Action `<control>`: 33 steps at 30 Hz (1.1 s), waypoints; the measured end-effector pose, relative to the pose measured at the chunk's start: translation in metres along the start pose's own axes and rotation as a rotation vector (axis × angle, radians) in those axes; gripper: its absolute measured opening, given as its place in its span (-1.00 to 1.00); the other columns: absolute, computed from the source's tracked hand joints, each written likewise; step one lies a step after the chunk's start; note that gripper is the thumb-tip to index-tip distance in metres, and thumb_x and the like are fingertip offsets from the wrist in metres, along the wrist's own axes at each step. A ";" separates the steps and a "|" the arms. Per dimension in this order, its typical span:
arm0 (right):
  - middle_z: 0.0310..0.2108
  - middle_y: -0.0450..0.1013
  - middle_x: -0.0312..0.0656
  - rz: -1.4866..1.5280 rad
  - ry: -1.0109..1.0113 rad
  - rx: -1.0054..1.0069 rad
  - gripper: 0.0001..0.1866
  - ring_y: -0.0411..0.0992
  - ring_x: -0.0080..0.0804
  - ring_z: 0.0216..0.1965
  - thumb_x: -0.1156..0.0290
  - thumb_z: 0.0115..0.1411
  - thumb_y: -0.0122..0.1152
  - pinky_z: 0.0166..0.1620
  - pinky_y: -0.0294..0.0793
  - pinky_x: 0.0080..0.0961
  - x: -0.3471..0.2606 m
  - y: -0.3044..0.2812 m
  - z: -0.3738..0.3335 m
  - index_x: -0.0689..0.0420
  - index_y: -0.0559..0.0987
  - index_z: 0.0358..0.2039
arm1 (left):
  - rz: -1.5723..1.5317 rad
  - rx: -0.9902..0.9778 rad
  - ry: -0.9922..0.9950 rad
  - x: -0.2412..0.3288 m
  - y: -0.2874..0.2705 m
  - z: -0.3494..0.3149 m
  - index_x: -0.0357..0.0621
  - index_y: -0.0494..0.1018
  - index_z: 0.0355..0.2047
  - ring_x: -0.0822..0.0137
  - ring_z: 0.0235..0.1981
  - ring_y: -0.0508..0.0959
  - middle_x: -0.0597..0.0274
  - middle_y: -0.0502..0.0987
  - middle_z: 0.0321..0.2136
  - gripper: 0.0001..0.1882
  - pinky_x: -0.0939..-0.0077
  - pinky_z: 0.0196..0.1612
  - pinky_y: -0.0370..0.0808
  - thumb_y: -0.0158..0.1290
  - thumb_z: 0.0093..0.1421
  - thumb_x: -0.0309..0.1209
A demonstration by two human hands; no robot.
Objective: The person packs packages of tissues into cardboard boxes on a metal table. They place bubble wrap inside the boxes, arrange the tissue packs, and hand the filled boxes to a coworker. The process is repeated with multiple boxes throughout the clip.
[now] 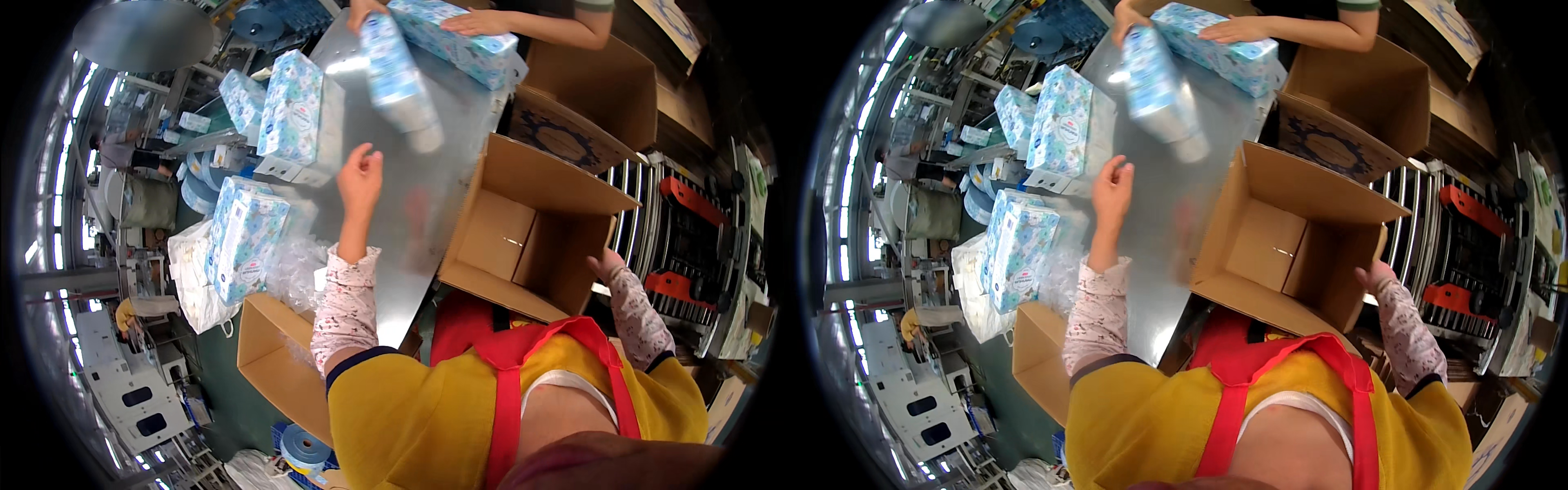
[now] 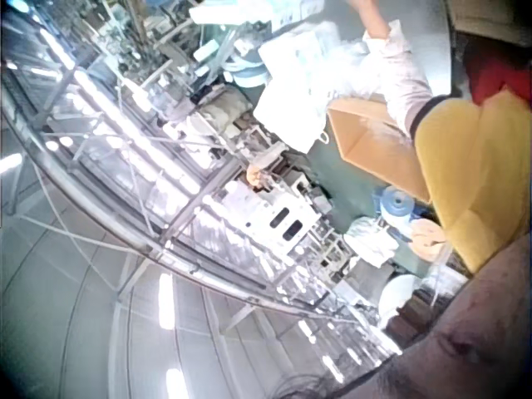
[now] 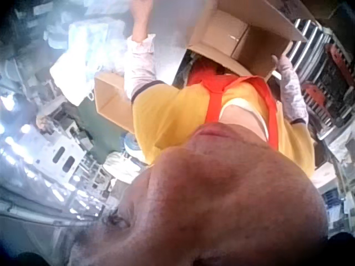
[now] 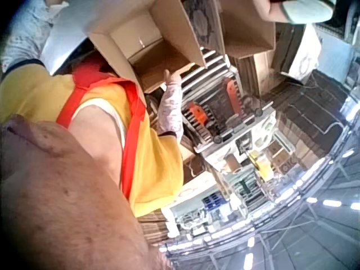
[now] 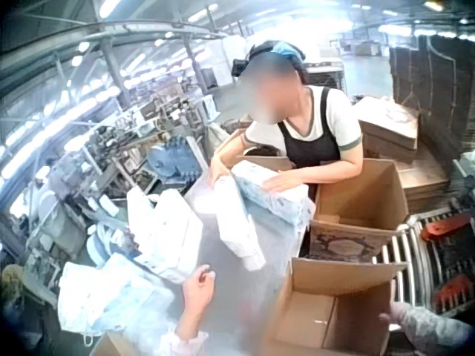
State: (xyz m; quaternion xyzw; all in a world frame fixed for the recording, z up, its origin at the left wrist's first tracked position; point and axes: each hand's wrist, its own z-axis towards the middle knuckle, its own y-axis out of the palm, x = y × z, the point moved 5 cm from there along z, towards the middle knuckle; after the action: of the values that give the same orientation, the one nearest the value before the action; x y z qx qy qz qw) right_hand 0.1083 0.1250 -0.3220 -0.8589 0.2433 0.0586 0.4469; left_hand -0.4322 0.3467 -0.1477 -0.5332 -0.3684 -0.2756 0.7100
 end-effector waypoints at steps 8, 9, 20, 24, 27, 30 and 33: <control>-0.37 0.50 0.00 0.569 -0.177 0.114 -0.66 0.50 -0.22 -0.35 0.37 0.11 0.16 -0.25 0.48 -0.46 -0.199 -0.115 -0.031 0.32 0.45 -0.15 | 0.846 0.295 -0.074 -0.101 -0.138 0.175 -0.16 0.31 0.07 -0.14 -0.03 0.37 -0.16 0.41 -0.08 -0.36 0.03 -0.06 0.35 0.12 0.03 -0.10; -0.39 0.49 -0.02 0.385 -0.358 0.186 -0.66 0.49 -0.27 -0.37 0.42 0.11 0.16 -0.26 0.47 -0.48 -0.248 -0.126 -0.036 0.32 0.44 -0.13 | 0.866 0.274 -0.173 -0.120 -0.148 0.192 -0.15 0.28 0.10 -0.13 0.00 0.35 -0.15 0.39 -0.05 -0.31 0.01 -0.05 0.34 0.12 0.01 -0.06; -0.35 0.49 -0.01 -0.304 -0.702 0.044 -0.62 0.48 -0.04 -0.30 0.28 0.04 0.20 -0.27 0.47 -0.24 -0.498 -0.108 -0.004 0.16 0.47 -0.15 | 0.729 -0.093 -0.332 -0.152 -0.154 0.169 -0.33 -0.10 0.26 -0.06 -0.16 0.50 -0.21 0.36 -0.08 0.20 0.20 -0.14 0.46 0.22 -0.20 0.14; -0.32 0.50 -0.06 -0.262 -0.862 0.104 -0.59 0.47 -0.05 -0.27 0.24 0.04 0.20 -0.24 0.47 -0.25 -0.550 -0.093 0.003 0.12 0.45 -0.10 | 0.305 -0.210 -0.189 -0.096 -0.114 0.017 -0.45 -0.14 0.25 -0.19 -0.25 0.50 -0.29 0.41 -0.20 0.08 0.15 -0.24 0.46 0.20 -0.06 -0.05; -0.24 0.47 -0.10 -0.269 -1.102 0.332 -0.53 0.43 -0.09 -0.19 0.20 -0.01 0.25 -0.19 0.46 -0.27 -0.602 -0.075 -0.007 0.11 0.44 -0.09 | 0.029 -0.654 -0.265 -0.064 -0.097 -0.048 -0.41 0.08 0.19 -0.13 -0.29 0.50 -0.17 0.43 -0.19 -0.10 0.18 -0.29 0.45 0.21 -0.03 -0.14; -0.21 0.46 -0.07 -0.381 -1.140 0.376 -0.50 0.44 -0.06 -0.18 0.14 -0.01 0.25 -0.17 0.46 -0.25 -0.645 -0.047 -0.010 0.10 0.43 -0.09 | 0.143 -0.610 -0.031 -0.041 -0.109 -0.055 -0.33 0.22 0.13 -0.08 -0.13 0.43 -0.10 0.38 -0.07 -0.20 0.15 -0.14 0.38 0.27 -0.10 -0.26; -0.12 0.44 -0.03 -0.302 -0.966 0.037 -0.43 0.44 -0.02 -0.17 0.14 -0.03 0.26 -0.12 0.46 -0.26 -0.672 -0.027 0.016 0.08 0.41 0.00 | 0.367 -0.328 0.296 -0.036 -0.129 -0.032 -0.06 0.25 0.16 -0.08 0.20 0.13 -0.05 0.22 0.11 -0.08 -0.15 0.15 0.06 0.36 -0.31 -0.41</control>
State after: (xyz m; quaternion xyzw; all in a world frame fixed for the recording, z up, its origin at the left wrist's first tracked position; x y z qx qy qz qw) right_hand -0.4646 0.3963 -0.0980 -0.7513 -0.1171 0.3795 0.5270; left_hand -0.5468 0.2798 -0.1104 -0.6528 -0.1085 -0.2731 0.6982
